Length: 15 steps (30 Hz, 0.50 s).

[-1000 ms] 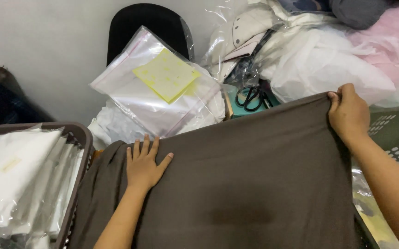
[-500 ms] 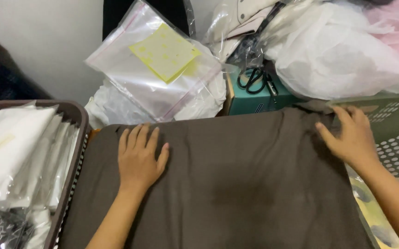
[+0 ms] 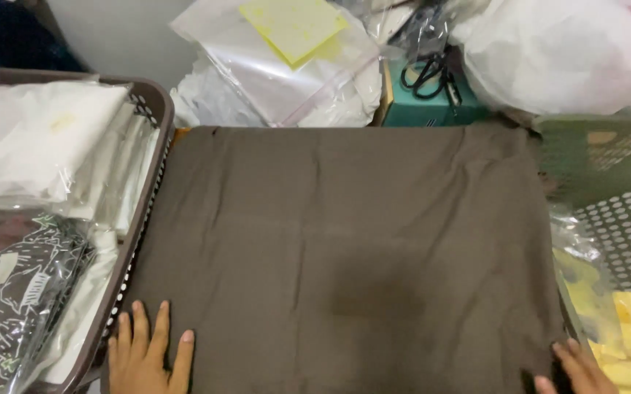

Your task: The person folds a brown t-shirt on a wooden table. They smooth the fabric, fold the sleeves inward, fold the shirt in half lengthwise, and then fold it into a compact rectangle. The folded shirt is placed into a brown plastic basket containing other packaged shirts.

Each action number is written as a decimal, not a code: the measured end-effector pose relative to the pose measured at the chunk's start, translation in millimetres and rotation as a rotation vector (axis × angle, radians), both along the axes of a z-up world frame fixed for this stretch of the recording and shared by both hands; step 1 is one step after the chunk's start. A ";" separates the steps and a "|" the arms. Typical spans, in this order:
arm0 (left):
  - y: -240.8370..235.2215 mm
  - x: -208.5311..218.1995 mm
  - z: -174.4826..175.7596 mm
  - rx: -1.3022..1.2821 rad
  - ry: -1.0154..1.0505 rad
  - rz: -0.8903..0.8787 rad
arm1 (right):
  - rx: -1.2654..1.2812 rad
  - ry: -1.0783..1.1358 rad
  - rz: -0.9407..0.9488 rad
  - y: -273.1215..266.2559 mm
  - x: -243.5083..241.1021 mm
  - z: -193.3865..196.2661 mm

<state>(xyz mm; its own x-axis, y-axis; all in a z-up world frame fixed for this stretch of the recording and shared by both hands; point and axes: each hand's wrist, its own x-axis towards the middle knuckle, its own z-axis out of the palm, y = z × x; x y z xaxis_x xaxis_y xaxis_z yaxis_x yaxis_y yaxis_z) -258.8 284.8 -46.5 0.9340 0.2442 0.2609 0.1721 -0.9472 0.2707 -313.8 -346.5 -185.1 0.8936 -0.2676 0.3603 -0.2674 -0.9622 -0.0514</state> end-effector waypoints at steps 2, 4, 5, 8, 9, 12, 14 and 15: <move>3.6 -6.4 -4.5 0.024 0.055 0.089 | -0.270 -0.120 0.172 18.7 -3.9 -15.9; -4.0 -16.1 11.8 0.160 0.144 0.281 | -0.102 -0.018 0.047 122.9 -18.5 78.8; -5.0 -22.3 12.2 0.158 0.155 0.280 | -0.106 -0.008 0.049 130.2 -23.0 90.8; -1.2 -33.9 11.1 0.032 0.037 0.230 | -0.059 0.038 0.038 144.9 -23.3 109.9; 1.2 -38.1 6.4 -0.105 -0.079 0.201 | 0.094 -0.043 0.100 141.3 -24.7 108.4; 0.2 -49.6 6.3 -0.474 -0.168 0.377 | 0.254 -0.308 0.074 158.8 -32.1 117.1; 2.6 -58.2 0.7 -0.708 -0.128 0.573 | 0.259 -0.494 -0.021 167.0 -39.9 116.2; 5.9 -62.2 -7.0 -0.695 -0.208 0.554 | 0.365 -0.455 -0.212 163.7 -43.8 110.8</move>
